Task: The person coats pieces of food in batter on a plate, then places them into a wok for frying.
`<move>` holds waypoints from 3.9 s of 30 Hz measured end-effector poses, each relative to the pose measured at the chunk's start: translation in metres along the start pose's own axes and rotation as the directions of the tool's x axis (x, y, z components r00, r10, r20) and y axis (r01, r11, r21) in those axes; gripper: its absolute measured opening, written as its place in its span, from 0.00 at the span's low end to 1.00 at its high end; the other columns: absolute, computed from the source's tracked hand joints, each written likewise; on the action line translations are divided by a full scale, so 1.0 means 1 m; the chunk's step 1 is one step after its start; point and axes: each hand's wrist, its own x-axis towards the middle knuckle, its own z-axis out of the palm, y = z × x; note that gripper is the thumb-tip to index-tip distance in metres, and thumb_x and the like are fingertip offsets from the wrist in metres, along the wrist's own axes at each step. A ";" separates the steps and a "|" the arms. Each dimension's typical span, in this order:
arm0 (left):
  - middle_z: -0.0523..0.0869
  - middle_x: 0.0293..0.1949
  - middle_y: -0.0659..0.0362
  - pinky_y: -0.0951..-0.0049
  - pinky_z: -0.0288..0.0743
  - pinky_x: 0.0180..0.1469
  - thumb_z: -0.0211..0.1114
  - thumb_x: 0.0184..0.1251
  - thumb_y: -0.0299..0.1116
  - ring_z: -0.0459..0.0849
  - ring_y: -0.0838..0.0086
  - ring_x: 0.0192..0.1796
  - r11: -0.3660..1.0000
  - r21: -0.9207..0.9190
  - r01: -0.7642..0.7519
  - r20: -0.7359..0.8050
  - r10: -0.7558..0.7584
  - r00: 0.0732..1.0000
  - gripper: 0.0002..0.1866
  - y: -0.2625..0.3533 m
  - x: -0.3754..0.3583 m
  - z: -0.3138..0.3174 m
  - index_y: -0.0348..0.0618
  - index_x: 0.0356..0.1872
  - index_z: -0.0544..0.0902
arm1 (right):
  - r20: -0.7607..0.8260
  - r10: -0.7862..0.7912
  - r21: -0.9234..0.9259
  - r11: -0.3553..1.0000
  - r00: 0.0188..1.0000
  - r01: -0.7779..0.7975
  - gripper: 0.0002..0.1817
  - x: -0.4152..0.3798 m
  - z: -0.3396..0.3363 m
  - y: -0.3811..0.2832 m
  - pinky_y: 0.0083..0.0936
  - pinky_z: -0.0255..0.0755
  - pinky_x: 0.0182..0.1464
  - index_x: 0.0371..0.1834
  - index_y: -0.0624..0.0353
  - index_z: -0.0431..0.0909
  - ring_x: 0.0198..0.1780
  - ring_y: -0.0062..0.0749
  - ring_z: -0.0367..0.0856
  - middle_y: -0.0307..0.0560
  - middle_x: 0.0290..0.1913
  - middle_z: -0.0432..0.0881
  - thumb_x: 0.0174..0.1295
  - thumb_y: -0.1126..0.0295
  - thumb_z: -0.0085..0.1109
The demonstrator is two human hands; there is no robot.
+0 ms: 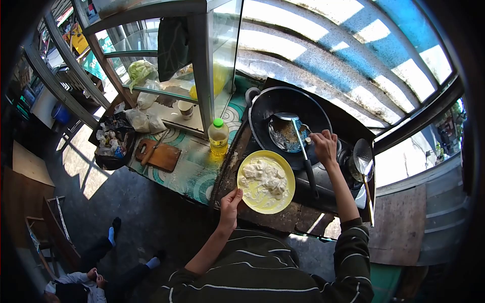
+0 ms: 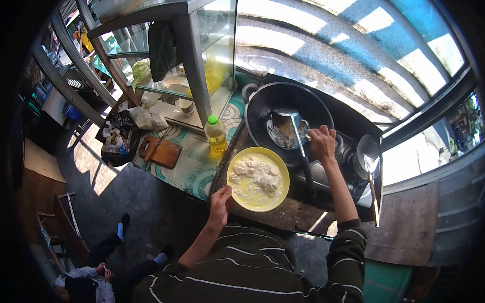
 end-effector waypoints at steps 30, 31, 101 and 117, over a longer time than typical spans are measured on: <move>0.80 0.37 0.59 0.84 0.67 0.44 0.51 0.65 0.36 0.76 0.83 0.39 0.999 -0.023 0.026 -0.010 -0.026 1.000 0.16 0.004 0.000 -0.003 0.31 0.42 0.75 | -0.300 0.529 0.273 0.845 0.794 -0.460 0.09 0.006 -0.023 0.017 0.22 0.60 0.38 0.33 0.52 0.79 0.33 0.26 0.72 0.37 0.28 0.80 0.59 0.68 0.47; 0.80 0.37 0.59 0.84 0.67 0.44 0.51 0.65 0.36 0.76 0.83 0.39 0.999 -0.021 0.028 -0.011 -0.028 1.000 0.16 0.003 0.002 -0.004 0.31 0.42 0.75 | -0.309 0.647 0.467 0.742 0.697 -0.481 0.10 0.004 -0.028 0.015 0.20 0.61 0.38 0.33 0.53 0.79 0.32 0.26 0.73 0.38 0.29 0.80 0.60 0.68 0.45; 0.80 0.36 0.58 0.81 0.72 0.41 0.51 0.64 0.35 0.79 0.79 0.38 0.994 0.066 0.092 0.075 -0.097 0.992 0.14 -0.012 0.011 0.009 0.34 0.40 0.75 | -0.154 0.082 0.705 0.708 0.985 0.051 0.11 -0.107 -0.110 -0.117 0.25 0.68 0.35 0.29 0.59 0.77 0.32 0.35 0.74 0.43 0.29 0.79 0.57 0.64 0.48; 0.80 0.39 0.57 0.80 0.72 0.42 0.50 0.64 0.36 0.79 0.77 0.40 0.999 0.018 0.031 -0.034 -0.030 0.999 0.14 -0.018 0.007 0.005 0.34 0.41 0.74 | -0.124 0.254 0.649 0.752 0.959 -0.116 0.06 -0.139 -0.108 -0.133 0.27 0.66 0.37 0.30 0.60 0.74 0.31 0.36 0.73 0.44 0.28 0.78 0.57 0.71 0.48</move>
